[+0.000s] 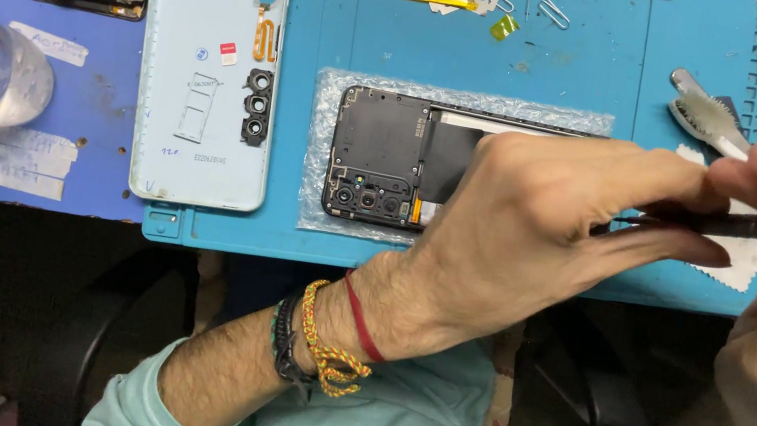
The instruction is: Cleaning a smartphone frame with a cotton swab and using a precision screwdriver to work on internal components
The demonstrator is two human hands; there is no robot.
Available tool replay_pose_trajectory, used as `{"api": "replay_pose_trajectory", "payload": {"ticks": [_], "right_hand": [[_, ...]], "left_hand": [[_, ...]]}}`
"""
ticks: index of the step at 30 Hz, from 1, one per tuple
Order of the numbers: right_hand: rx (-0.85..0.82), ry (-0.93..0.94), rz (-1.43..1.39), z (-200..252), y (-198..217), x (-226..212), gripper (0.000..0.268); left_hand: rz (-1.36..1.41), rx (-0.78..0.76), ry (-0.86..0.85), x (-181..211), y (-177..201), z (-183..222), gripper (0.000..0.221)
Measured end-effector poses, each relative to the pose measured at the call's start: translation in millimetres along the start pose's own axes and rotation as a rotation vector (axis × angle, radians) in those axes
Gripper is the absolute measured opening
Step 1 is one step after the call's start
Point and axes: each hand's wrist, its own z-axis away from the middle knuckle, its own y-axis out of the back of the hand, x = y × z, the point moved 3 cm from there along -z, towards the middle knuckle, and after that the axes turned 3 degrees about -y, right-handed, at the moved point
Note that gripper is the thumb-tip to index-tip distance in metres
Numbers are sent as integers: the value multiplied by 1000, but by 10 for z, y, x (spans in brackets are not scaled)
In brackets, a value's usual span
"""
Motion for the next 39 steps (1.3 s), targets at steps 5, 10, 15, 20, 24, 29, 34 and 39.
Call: {"api": "replay_pose_trajectory", "payload": {"ticks": [5,10,15,20,24,29,34,39], "right_hand": [[-60,90,-48,85,322,899,28],[-55,6,54,63,241,528,47],[5,-65,-37,-62,-10,-111,53],[-41,25,-54,29,179,322,34],[-62,59,-18,8,163,111,25],[15,-10,-83,-78,25,-56,23],[53,-75,-102,78,227,612,31],[50,-27,-17,-8,126,230,21]], "left_hand": [[-81,-219,-51,-72,-56,166,44],[-12,-1,-2,32,-24,31,25],[-252,-16,-82,169,83,-38,38],[-439,-251,16,179,352,-10,64],[-576,-310,-13,189,401,-132,57],[-678,-356,-114,107,204,-160,8],[-857,-339,-209,94,112,-177,15],[-845,-320,-195,74,63,-179,14]]}}
